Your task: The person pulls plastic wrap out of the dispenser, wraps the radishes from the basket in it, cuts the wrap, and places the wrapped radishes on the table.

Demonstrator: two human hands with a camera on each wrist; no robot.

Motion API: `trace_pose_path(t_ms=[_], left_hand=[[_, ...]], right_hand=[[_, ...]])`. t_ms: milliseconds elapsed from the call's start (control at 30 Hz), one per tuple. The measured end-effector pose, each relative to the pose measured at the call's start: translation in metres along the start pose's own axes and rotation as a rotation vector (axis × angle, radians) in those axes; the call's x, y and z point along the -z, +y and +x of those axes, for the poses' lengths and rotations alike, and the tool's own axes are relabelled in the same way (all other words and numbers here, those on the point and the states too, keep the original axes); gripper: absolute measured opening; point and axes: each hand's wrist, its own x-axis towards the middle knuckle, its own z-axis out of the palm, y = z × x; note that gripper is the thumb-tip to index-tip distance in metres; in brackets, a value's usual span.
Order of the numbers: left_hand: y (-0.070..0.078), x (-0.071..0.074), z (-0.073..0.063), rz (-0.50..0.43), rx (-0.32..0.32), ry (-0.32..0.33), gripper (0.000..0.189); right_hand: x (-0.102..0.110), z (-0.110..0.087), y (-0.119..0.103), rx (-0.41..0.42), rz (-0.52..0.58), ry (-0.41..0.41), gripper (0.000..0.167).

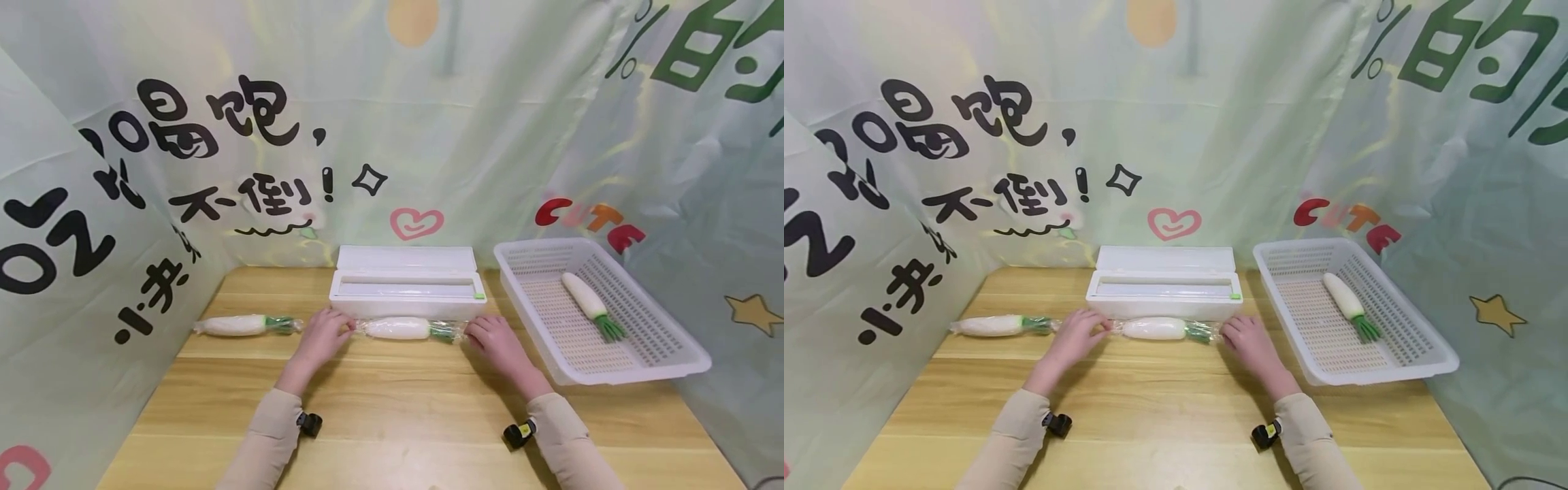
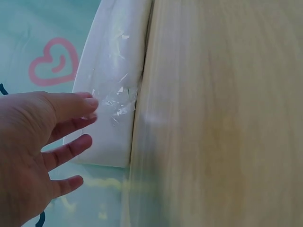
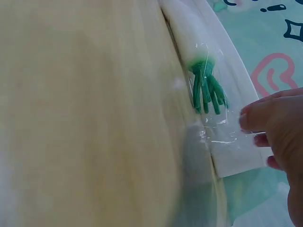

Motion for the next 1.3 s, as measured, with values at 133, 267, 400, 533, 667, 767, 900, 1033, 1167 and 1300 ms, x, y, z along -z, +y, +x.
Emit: trace_pose_path(t_ms=[133,267,400,533,667,767,900,1033,1167,1300], left_hand=[[-0.002,0.0,0.001,0.035,0.004,-0.051,0.006],[0.0,-0.004,0.003,0.06,0.001,-0.131,0.008],[0.001,-0.007,0.002,0.044,-0.014,-0.16,0.015],[0.002,-0.005,0.0,-0.059,0.061,-0.104,0.021],[0.003,-0.002,0.004,-0.102,0.109,-0.041,0.031],[0.006,-0.004,0.01,-0.048,0.076,-0.076,0.037],[0.013,-0.011,0.013,0.018,0.056,-0.13,0.024],[0.018,-0.019,0.015,0.047,0.092,-0.088,0.006],[0.022,-0.02,0.015,0.038,0.125,-0.025,0.012],[0.022,-0.016,0.015,0.027,0.137,-0.05,0.007]], right_hand=[[0.0,-0.005,-0.004,-0.038,0.032,-0.111,0.013],[-0.001,-0.008,-0.007,-0.08,0.064,-0.205,0.009],[0.002,-0.008,-0.009,-0.153,0.11,-0.283,0.009],[0.01,-0.007,-0.006,-0.274,0.151,-0.278,0.014],[0.016,-0.002,-0.002,-0.365,0.158,-0.269,0.027],[0.012,0.003,0.0,-0.367,0.158,-0.3,0.039],[-0.002,0.006,0.001,-0.323,0.147,-0.343,0.037],[-0.015,0.006,-0.001,-0.316,0.114,-0.327,0.02],[-0.02,0.008,-0.003,-0.325,0.098,-0.275,0.006],[-0.017,0.01,-0.003,-0.326,0.114,-0.265,0.004]])
